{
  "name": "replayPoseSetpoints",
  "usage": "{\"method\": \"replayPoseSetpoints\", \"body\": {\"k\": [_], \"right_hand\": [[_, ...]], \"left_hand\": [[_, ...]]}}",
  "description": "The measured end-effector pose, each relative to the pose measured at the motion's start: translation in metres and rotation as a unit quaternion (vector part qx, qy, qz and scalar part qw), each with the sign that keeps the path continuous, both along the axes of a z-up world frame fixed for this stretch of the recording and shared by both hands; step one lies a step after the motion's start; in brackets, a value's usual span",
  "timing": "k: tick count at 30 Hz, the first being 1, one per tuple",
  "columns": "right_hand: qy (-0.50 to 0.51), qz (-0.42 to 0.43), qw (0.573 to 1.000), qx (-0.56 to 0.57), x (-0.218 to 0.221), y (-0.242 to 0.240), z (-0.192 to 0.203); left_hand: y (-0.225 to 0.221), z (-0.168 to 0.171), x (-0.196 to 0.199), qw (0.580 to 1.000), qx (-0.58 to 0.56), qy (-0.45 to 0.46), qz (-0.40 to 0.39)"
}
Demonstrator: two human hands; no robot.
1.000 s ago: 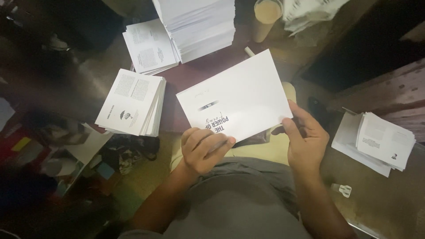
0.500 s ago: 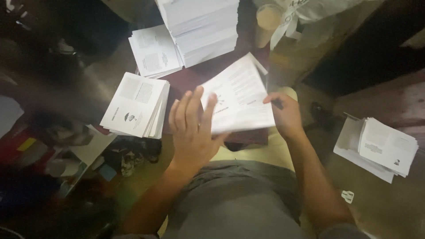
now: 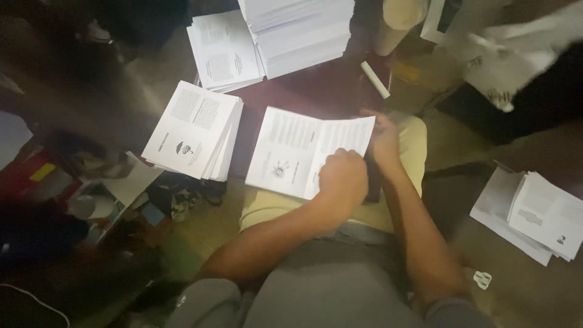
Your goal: Folding individual sheets of printed paper into smaller sections and stacking them.
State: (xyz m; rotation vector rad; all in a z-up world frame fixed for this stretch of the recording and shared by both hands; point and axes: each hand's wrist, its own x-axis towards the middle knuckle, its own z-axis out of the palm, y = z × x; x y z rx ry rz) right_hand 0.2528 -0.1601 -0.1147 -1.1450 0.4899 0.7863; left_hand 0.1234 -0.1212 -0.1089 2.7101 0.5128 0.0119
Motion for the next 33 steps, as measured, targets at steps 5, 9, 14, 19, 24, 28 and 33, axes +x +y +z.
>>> {"method": "replayPoseSetpoints", "body": {"k": [5,9,14,19,24,28,33], "right_hand": [[-0.318,0.233,0.853,-0.342,-0.033,-0.04,0.035],[-0.292,0.187,0.914,-0.209,-0.059,-0.049,0.028],[-0.565,0.334,0.733,-0.179,-0.086,-0.043,0.022],[-0.579,0.376,0.668,-0.277,-0.114,-0.024,0.004],[-0.592,0.337,0.662,-0.312,-0.116,-0.01,-0.01],[-0.606,0.323,0.664,-0.296,-0.107,0.009,-0.006],[-0.612,0.329,0.667,-0.268,-0.076,0.029,-0.006]], "left_hand": [[0.031,0.029,0.024,0.978,-0.202,0.05,-0.008],[0.062,0.026,0.019,0.954,-0.293,0.046,0.039],[0.119,0.002,-0.024,0.894,-0.421,-0.031,0.148],[0.128,-0.007,-0.06,0.901,-0.381,0.023,0.208],[0.128,0.021,-0.056,0.891,-0.382,0.032,0.245],[0.15,0.007,-0.044,0.906,-0.335,-0.008,0.257],[0.182,-0.018,-0.024,0.919,-0.29,-0.039,0.265]]}}
